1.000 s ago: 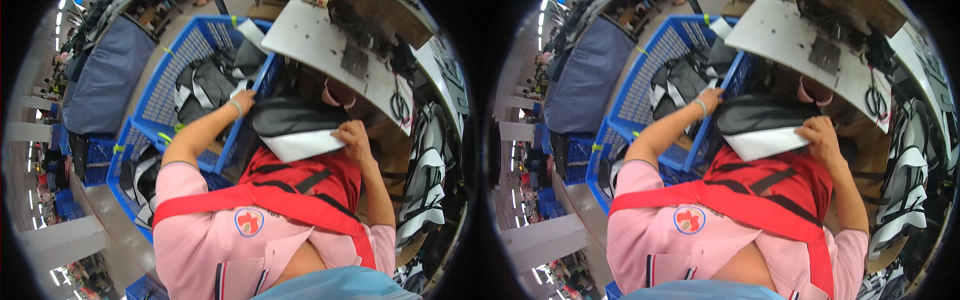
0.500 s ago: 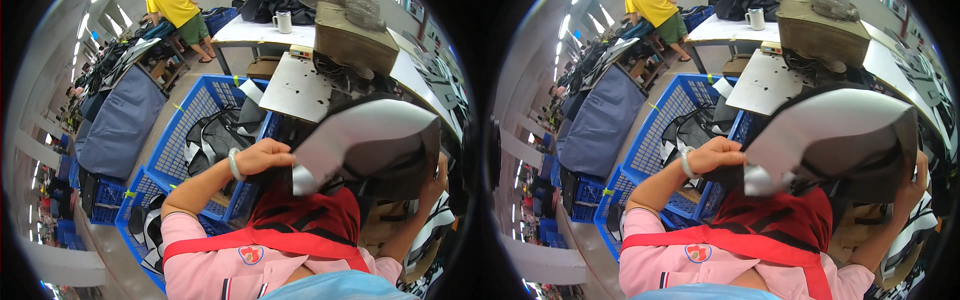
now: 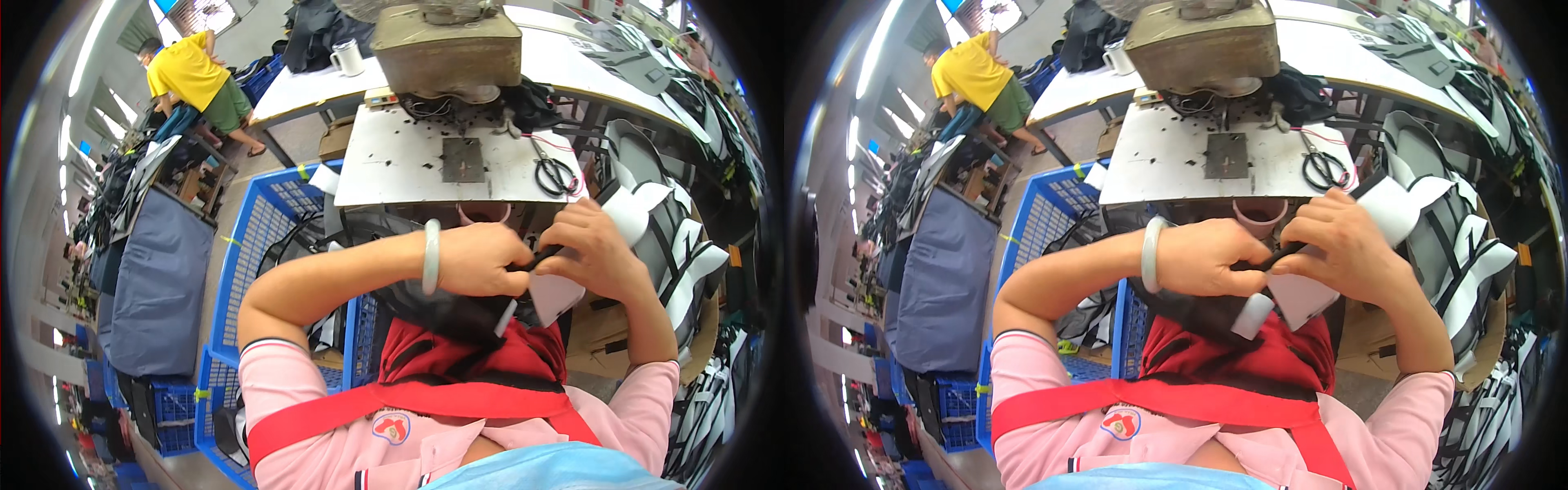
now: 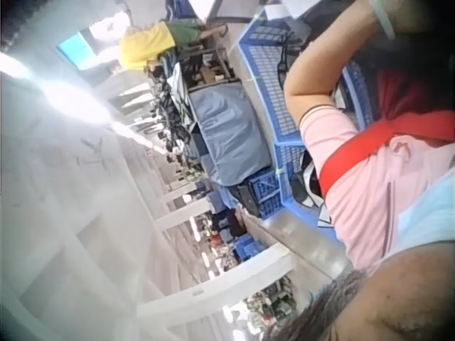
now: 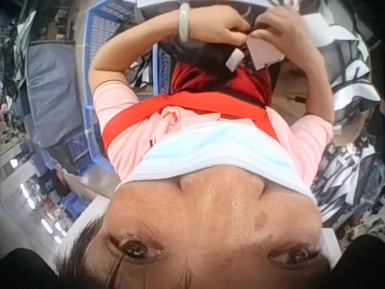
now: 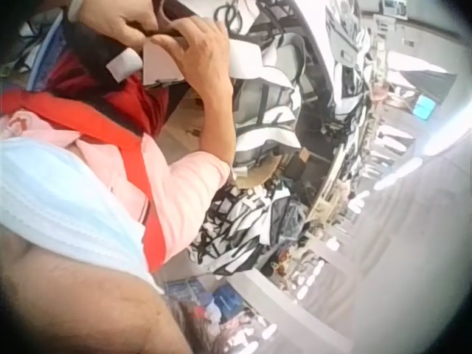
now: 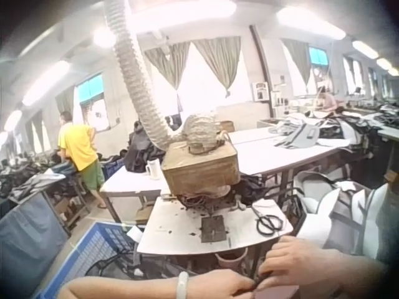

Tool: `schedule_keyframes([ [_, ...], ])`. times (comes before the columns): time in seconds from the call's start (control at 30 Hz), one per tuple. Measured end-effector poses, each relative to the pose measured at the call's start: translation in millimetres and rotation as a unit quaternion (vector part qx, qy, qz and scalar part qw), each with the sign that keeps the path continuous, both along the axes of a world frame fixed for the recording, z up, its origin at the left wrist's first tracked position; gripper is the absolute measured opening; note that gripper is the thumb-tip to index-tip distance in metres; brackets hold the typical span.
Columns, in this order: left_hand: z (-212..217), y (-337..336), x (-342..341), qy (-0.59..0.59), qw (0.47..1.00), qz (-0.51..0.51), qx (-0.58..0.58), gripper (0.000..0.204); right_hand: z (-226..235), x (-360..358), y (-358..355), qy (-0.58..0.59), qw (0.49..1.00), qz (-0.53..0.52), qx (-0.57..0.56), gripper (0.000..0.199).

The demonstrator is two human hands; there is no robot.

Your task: Sewing fabric panels and mesh components together using an industrial sewing machine to manufacture bags.

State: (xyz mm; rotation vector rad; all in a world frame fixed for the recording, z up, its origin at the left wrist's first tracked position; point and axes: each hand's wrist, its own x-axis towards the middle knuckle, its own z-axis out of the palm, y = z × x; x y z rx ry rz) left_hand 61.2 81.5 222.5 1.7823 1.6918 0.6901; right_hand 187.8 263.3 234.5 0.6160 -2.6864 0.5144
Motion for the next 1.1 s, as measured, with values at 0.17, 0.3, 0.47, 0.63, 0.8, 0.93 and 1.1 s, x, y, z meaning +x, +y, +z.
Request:
schedule_keyframes([
  [0.17, -37, 0, 3, 0.027, 0.994, 0.106, 0.016, 0.026, -43, -11, 10, -0.104, 0.993, -0.036, -0.036, 0.032],
  [0.3, -60, -3, -2, 0.078, 0.992, 0.095, 0.027, 0.021, -65, -20, 16, -0.173, 0.983, -0.018, -0.052, 0.040],
  [0.47, -79, -17, -34, 0.314, 0.929, 0.080, 0.180, 0.029, -79, -42, 16, -0.227, 0.972, 0.004, -0.065, 0.033],
  [0.63, -80, -22, -84, -0.065, 0.966, 0.246, 0.052, 0.025, -77, -75, 31, -0.229, 0.953, -0.037, -0.192, 0.029],
  [0.8, -77, -13, -112, -0.186, 0.948, 0.254, 0.035, 0.026, -68, -106, 36, -0.225, 0.947, -0.021, -0.227, 0.030],
  [0.93, -79, -5, -124, -0.212, 0.936, 0.275, 0.059, 0.028, -65, -127, 37, -0.265, 0.938, -0.046, -0.220, 0.030],
  [1.1, -84, 3, -141, -0.249, 0.907, 0.339, 0.028, 0.030, -76, -154, 43, -0.230, 0.952, -0.062, -0.191, 0.032],
])
